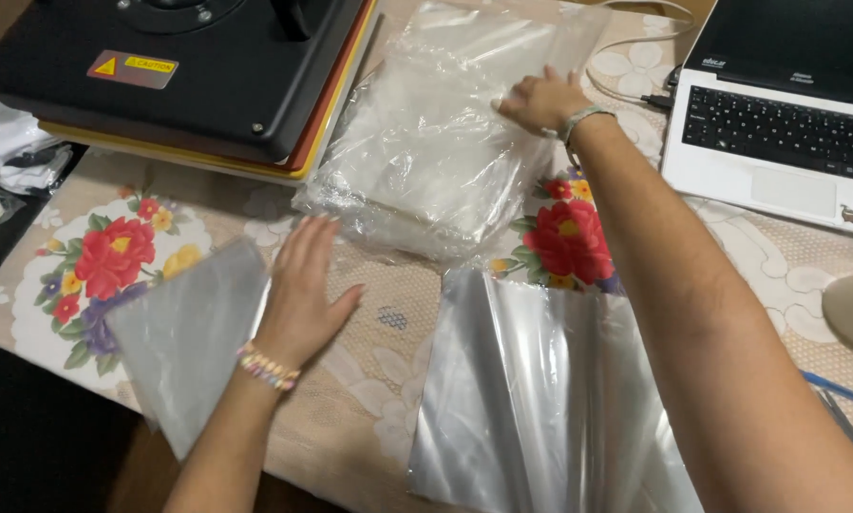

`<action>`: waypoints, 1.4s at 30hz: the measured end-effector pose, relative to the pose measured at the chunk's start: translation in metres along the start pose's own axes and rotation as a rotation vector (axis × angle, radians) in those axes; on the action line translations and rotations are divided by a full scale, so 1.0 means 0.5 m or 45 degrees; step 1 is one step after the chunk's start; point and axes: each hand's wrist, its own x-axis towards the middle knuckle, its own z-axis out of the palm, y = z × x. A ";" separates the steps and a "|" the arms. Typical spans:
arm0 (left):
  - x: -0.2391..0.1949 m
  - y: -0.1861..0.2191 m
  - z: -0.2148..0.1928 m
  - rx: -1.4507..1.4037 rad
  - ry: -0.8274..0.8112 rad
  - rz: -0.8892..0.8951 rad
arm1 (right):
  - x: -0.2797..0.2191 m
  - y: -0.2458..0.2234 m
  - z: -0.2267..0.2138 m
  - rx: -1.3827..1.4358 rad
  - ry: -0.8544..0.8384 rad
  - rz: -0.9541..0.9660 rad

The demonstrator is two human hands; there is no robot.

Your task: The person places a white rectangular item into a clear plastic bag, folds the top edge, and seals it with clear tape. They then use a blue pen to write on the sealed package.

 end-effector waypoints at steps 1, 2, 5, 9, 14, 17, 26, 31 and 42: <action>0.036 0.022 0.022 0.060 -0.061 0.213 | 0.008 0.006 0.014 -0.182 -0.206 -0.052; 0.079 0.034 0.039 0.053 -0.066 0.221 | -0.005 0.002 0.020 -0.183 -0.208 -0.040; 0.197 0.069 0.084 0.171 -0.176 0.518 | -0.042 0.003 0.055 -0.131 -0.168 -0.425; 0.334 0.138 0.120 -0.171 -0.370 0.510 | -0.088 0.029 0.087 -0.209 0.144 -0.906; 0.434 0.115 0.247 0.380 -0.298 0.498 | -0.098 0.070 0.067 -0.099 0.226 -0.698; 0.408 0.130 0.229 0.456 -0.262 0.508 | -0.045 0.108 0.080 0.104 0.308 -0.244; 0.388 0.113 0.246 0.270 -0.202 0.565 | 0.025 0.086 0.030 0.892 0.099 0.607; 0.376 0.122 0.205 0.046 -0.288 0.472 | 0.016 0.023 -0.021 1.295 0.112 0.615; 0.473 0.189 0.279 0.248 -0.104 -0.037 | 0.171 0.176 0.145 0.477 0.861 0.103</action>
